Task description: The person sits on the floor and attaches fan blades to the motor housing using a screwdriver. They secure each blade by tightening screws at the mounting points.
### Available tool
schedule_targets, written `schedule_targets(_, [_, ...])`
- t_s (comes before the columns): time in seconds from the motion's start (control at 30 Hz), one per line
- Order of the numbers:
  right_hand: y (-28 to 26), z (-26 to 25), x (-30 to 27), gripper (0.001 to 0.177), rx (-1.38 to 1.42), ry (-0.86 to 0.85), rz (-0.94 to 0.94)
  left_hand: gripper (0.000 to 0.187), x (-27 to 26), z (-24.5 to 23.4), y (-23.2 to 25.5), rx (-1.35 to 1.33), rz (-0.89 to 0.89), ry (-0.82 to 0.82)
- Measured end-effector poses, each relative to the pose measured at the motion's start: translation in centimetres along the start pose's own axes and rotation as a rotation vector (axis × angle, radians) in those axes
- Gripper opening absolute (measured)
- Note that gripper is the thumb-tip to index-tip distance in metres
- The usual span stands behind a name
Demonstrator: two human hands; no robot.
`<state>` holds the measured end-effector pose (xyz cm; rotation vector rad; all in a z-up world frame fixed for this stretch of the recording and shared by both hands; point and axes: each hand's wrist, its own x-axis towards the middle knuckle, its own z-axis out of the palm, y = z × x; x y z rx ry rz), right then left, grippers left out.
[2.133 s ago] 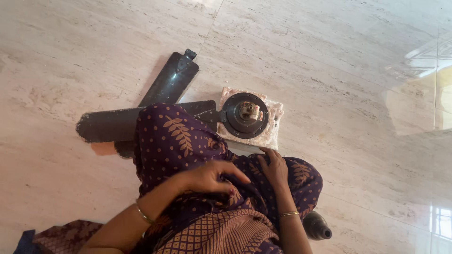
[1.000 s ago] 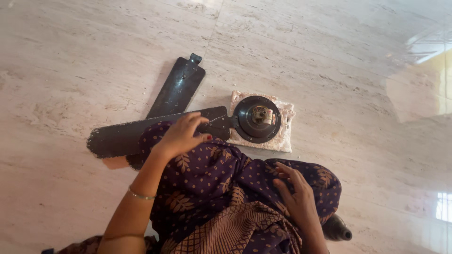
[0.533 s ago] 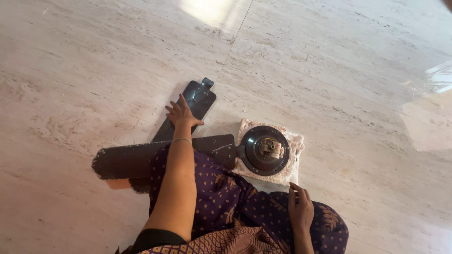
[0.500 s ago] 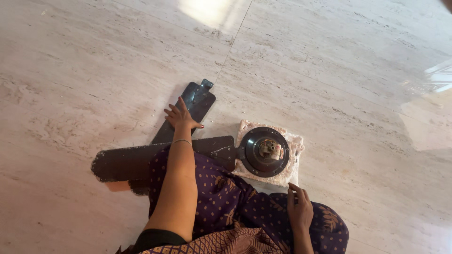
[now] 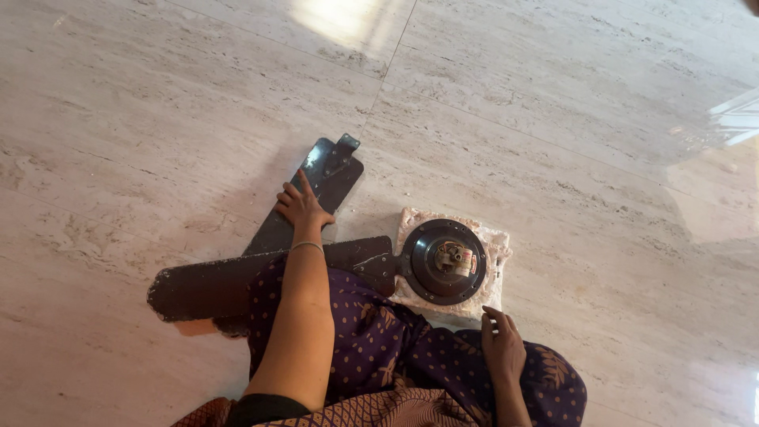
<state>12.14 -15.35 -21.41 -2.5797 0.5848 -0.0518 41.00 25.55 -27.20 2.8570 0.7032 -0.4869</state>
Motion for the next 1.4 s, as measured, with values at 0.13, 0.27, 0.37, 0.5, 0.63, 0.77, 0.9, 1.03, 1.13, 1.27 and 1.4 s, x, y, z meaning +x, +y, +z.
schedule_targets(0.13, [0.0, -0.3, -0.4, 0.023, -0.005, 0.095, -0.117, 0.154, -2.1, -1.8, 1.6, -0.007, 0.209, 0.275])
schedule_targets(0.27, [-0.1, -0.6, -0.9, 0.023, 0.033, 0.098, -0.095, 0.149, -5.2, -4.5, 3.0, 0.010, 0.516, 0.603])
schedule_targets(0.37, [0.1, -0.6, -1.1, 0.022, 0.086, 0.102, -0.106, 0.148, -8.2, -7.5, 4.2, 0.047, 0.721, 0.735])
schedule_targets(0.5, [1.9, 0.3, -0.9, 0.023, 0.284, 0.188, -0.241, 0.153, -14.2, -9.9, 6.2, -0.002, 1.044, 0.587])
schedule_targets(0.63, [5.1, 1.6, -0.5, 0.046, 0.889, 0.009, -0.200, 0.154, -21.3, -8.6, 7.2, 0.186, 1.313, 0.478])
schedule_targets(0.77, [6.9, 1.0, -1.1, 0.072, 1.482, -0.186, 0.037, 0.153, -26.3, -5.5, 7.9, 0.323, 1.507, 0.424])
schedule_targets(0.9, [7.3, -1.1, -2.8, 0.074, 1.727, -0.352, 0.183, 0.149, -29.3, -2.3, 7.3, 0.488, 1.576, 0.510])
schedule_targets(1.03, [8.0, -1.5, -3.8, 0.066, 1.763, -0.496, 0.108, 0.151, -30.1, -0.8, 6.4, 0.490, 1.581, 0.400])
schedule_targets(1.13, [9.0, -0.7, -3.4, 0.052, 1.655, -0.586, -0.016, 0.147, -29.7, -0.7, 5.7, 0.514, 1.588, 0.398])
schedule_targets(1.27, [9.0, -0.4, -3.0, 0.041, 1.477, -0.652, 0.012, 0.137, -28.8, -1.8, 4.9, 0.557, 1.593, 0.368])
schedule_targets(1.4, [7.3, -1.6, -3.4, 0.043, 1.496, -0.624, 0.010, 0.130, -27.7, -3.9, 4.8, 0.354, 1.501, 0.304])
